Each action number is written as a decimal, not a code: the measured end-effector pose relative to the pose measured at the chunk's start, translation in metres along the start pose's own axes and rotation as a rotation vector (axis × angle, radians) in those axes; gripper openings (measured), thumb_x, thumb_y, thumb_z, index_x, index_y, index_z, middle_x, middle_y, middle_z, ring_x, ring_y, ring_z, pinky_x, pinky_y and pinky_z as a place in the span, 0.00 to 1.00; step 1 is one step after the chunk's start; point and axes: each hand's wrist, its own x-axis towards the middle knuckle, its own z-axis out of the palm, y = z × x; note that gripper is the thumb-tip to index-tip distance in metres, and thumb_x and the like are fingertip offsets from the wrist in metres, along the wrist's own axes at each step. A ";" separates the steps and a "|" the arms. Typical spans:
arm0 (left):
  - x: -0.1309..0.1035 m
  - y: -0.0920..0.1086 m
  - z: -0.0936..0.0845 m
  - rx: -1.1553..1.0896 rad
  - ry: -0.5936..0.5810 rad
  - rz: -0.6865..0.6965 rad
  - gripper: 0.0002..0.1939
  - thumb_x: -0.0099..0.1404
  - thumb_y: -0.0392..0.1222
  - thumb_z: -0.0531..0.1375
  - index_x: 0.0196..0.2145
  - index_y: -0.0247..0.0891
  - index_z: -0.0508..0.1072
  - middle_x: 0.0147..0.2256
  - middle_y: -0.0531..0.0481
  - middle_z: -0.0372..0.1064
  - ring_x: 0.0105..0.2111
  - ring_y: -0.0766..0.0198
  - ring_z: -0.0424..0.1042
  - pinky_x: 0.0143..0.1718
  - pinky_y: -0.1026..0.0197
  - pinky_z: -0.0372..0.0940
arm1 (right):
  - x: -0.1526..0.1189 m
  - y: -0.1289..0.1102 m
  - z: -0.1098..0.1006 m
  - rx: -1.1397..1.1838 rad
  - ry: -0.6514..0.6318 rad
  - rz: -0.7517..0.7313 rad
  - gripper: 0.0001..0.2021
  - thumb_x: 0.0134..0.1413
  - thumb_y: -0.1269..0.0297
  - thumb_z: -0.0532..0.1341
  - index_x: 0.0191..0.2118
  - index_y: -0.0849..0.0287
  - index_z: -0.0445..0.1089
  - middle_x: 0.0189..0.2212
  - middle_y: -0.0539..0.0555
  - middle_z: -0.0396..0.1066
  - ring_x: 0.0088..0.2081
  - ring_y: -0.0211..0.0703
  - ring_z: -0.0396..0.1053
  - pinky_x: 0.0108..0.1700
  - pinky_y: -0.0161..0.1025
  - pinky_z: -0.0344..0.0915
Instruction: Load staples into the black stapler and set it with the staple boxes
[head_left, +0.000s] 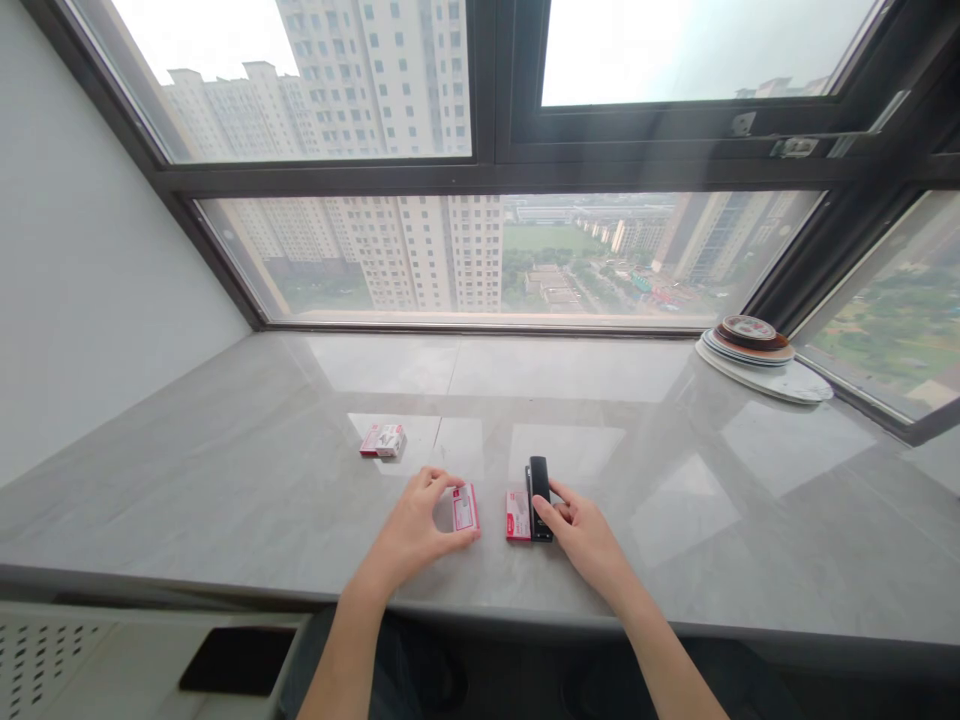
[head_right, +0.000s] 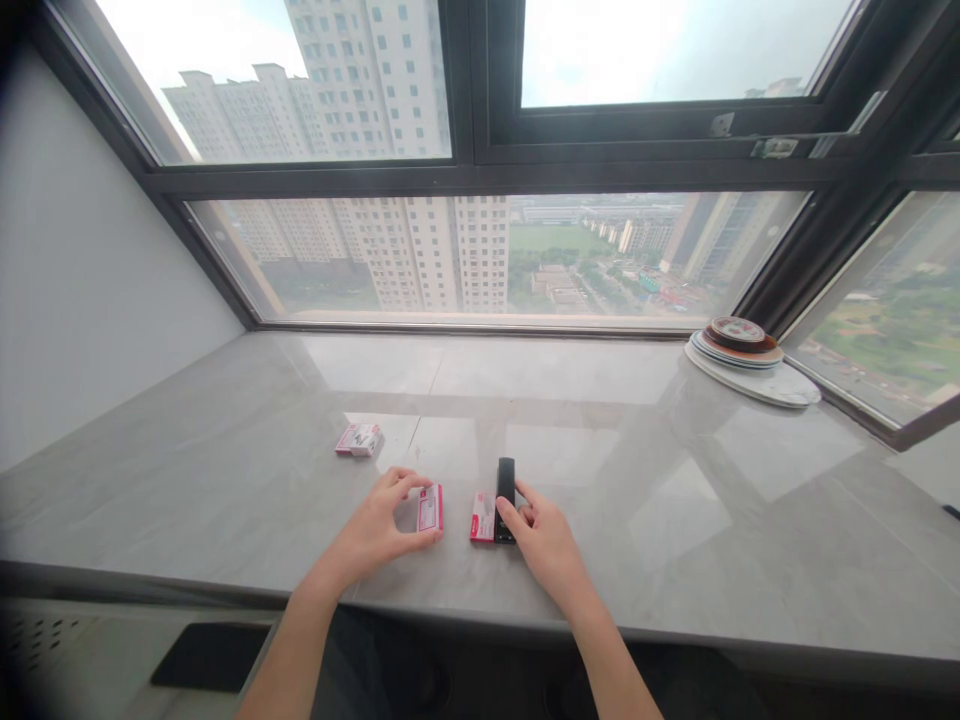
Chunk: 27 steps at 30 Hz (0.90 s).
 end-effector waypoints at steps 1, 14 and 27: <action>0.005 0.012 0.008 -0.034 -0.005 0.049 0.26 0.57 0.51 0.71 0.52 0.48 0.74 0.51 0.48 0.71 0.53 0.51 0.71 0.56 0.53 0.66 | 0.000 0.001 0.000 -0.002 -0.005 0.000 0.37 0.63 0.38 0.59 0.66 0.63 0.68 0.19 0.43 0.52 0.23 0.39 0.50 0.27 0.36 0.48; 0.030 0.044 0.047 -0.047 -0.110 0.298 0.39 0.52 0.57 0.76 0.59 0.52 0.72 0.54 0.50 0.73 0.54 0.48 0.69 0.57 0.50 0.65 | 0.001 0.005 0.001 0.016 -0.011 -0.030 0.32 0.62 0.39 0.59 0.62 0.56 0.73 0.20 0.47 0.61 0.27 0.45 0.61 0.31 0.38 0.59; 0.064 -0.141 -0.092 0.246 0.193 -0.318 0.31 0.59 0.40 0.57 0.62 0.42 0.71 0.60 0.47 0.70 0.62 0.47 0.64 0.63 0.50 0.60 | -0.002 0.005 0.002 0.008 0.038 0.004 0.37 0.64 0.40 0.59 0.67 0.63 0.67 0.22 0.44 0.49 0.26 0.40 0.50 0.31 0.38 0.53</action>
